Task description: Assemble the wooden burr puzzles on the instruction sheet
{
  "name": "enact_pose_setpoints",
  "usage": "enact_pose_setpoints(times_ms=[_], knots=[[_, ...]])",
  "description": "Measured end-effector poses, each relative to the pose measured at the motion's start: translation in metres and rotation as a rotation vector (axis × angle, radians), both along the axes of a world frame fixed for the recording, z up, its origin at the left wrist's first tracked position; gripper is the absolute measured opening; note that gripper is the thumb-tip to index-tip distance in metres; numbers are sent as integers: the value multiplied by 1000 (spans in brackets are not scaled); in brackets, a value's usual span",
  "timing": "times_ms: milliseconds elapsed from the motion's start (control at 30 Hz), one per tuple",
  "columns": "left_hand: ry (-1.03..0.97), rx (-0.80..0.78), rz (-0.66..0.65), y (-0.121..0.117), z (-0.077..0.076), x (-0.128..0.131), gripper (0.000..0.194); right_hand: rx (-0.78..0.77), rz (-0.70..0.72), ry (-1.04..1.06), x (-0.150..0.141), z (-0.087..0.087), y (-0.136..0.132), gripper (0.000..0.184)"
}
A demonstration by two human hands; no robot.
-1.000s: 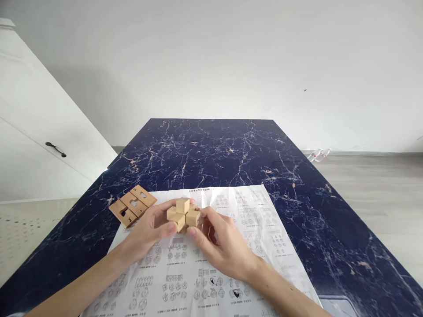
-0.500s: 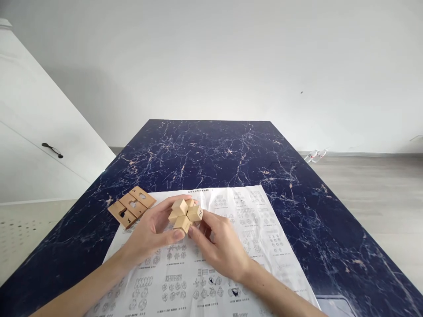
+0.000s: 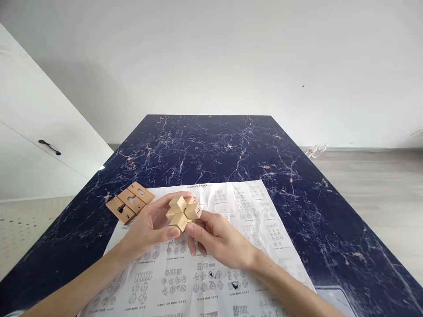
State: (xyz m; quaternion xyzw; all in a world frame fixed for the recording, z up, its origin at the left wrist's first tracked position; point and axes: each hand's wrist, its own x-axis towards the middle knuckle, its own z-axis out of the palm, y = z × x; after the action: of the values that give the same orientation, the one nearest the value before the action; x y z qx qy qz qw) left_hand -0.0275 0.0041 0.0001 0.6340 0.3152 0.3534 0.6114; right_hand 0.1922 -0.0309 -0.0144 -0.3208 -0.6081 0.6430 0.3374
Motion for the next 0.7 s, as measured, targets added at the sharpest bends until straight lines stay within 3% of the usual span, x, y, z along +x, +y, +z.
enact_pose_setpoints(times_ms=[400, 700], knots=[[20, 14, -5, -1, -1, 1, 63, -29, -57, -51, 1, 0, 3, 55], [23, 6, 48, -4, -1, 3, 64, -17, -115, -77, 0, -1, 2, 47]])
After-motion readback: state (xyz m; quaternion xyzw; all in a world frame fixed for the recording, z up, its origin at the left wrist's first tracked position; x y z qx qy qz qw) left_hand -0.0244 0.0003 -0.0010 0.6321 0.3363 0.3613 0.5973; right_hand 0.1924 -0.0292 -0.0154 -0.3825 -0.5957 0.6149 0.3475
